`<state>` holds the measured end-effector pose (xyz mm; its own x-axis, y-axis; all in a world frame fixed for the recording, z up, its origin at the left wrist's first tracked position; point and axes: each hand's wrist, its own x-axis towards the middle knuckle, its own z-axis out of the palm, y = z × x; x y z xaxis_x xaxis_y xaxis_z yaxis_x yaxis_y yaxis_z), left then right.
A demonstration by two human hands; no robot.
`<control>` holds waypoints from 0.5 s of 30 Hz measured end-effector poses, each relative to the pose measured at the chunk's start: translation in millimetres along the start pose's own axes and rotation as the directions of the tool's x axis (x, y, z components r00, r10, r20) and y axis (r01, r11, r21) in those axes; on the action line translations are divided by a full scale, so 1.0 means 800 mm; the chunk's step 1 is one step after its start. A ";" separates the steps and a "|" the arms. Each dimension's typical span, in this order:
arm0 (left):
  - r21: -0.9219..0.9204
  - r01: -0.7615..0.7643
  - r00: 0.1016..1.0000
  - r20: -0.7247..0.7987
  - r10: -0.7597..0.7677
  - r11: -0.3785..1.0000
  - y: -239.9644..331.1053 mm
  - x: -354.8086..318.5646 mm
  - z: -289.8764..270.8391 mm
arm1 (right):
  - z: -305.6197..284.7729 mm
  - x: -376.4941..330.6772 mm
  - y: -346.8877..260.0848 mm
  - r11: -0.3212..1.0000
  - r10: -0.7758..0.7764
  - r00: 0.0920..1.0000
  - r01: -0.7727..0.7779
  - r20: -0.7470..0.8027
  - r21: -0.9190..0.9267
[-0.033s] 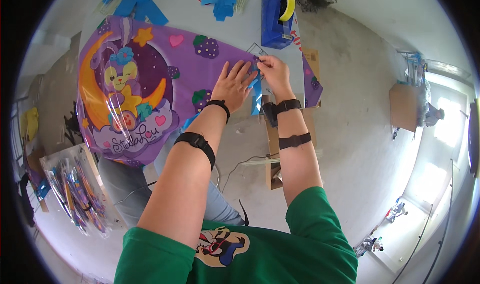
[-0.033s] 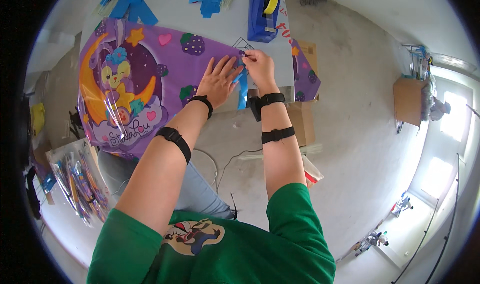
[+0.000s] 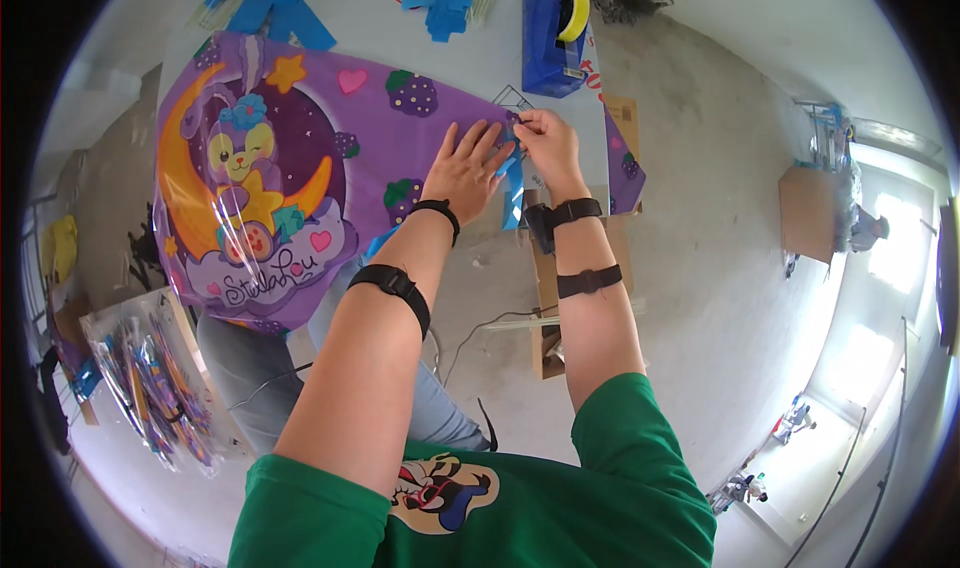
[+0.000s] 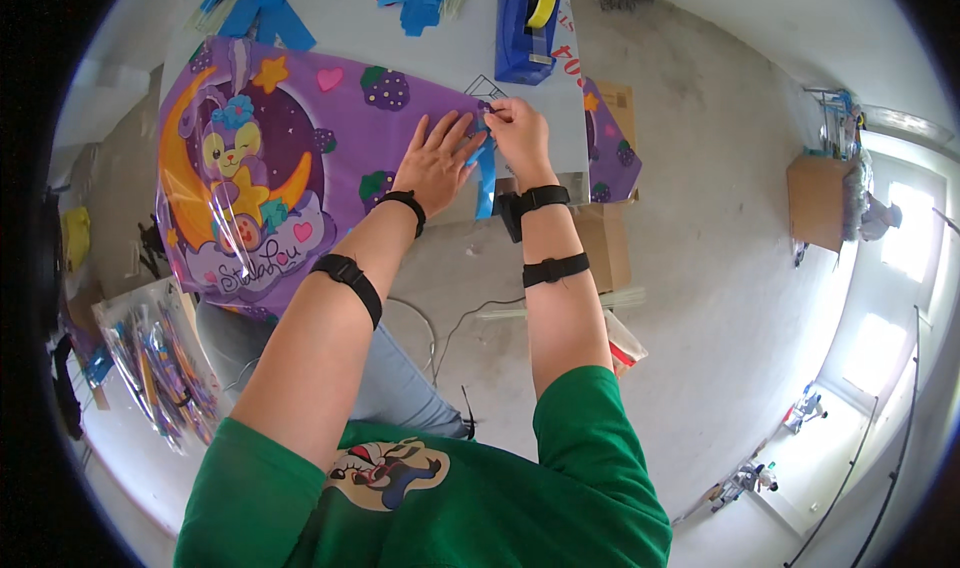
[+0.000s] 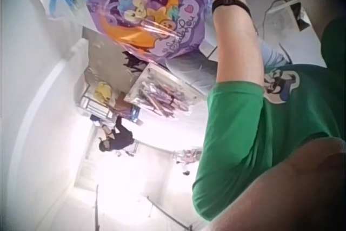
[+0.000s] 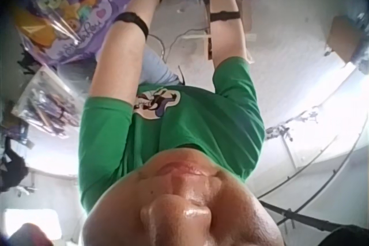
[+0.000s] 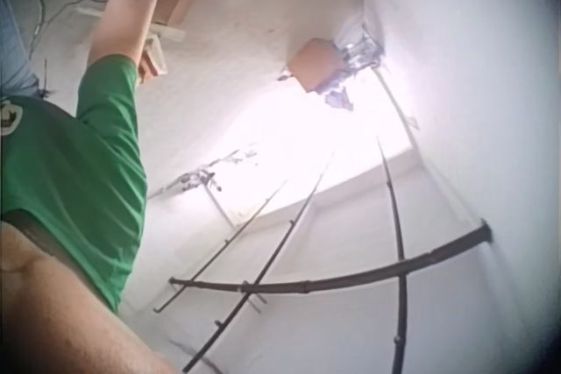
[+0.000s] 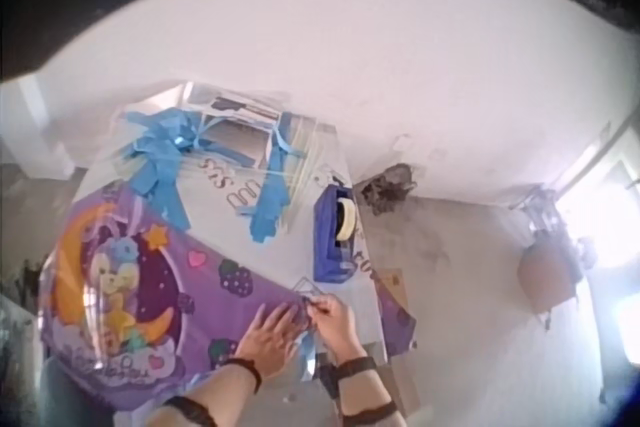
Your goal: Assembling a colorful kite by attaching the frame and ribbons.
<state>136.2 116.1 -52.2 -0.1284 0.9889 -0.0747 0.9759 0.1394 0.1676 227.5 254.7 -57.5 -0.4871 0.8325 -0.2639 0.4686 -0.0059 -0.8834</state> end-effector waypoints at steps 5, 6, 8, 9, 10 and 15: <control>0.009 0.000 1.000 0.020 0.000 1.000 -0.001 0.001 0.005 | 0.004 0.001 0.002 0.997 -0.008 1.000 0.006 -0.030 -0.076; 0.008 -0.001 1.000 0.020 0.001 1.000 -0.001 0.001 0.005 | 0.004 0.001 0.004 0.997 -0.008 0.999 0.005 -0.031 -0.077; 0.000 -0.001 1.000 0.023 0.001 1.000 0.000 0.002 0.006 | 0.005 0.002 0.008 0.991 -0.049 0.997 0.041 -0.067 -0.127; -0.001 -0.002 1.000 0.022 0.002 1.000 0.000 0.002 0.006 | 0.004 0.003 0.009 0.991 -0.050 0.996 0.041 -0.068 -0.127; -0.007 -0.004 1.000 0.021 0.004 1.000 0.001 0.003 0.006 | 0.004 0.004 0.010 0.979 -0.094 0.993 0.078 -0.075 -0.188; -0.005 -0.004 0.999 0.033 0.004 1.000 -0.002 0.000 0.007 | 0.009 0.001 0.002 0.956 -0.109 0.989 0.078 -0.095 -0.284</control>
<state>135.4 115.7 -58.1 -0.1186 0.9873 -0.1061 0.9755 0.1358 0.1731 222.4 251.4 -61.9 -0.4628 0.8772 -0.1281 0.6191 0.2163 -0.7550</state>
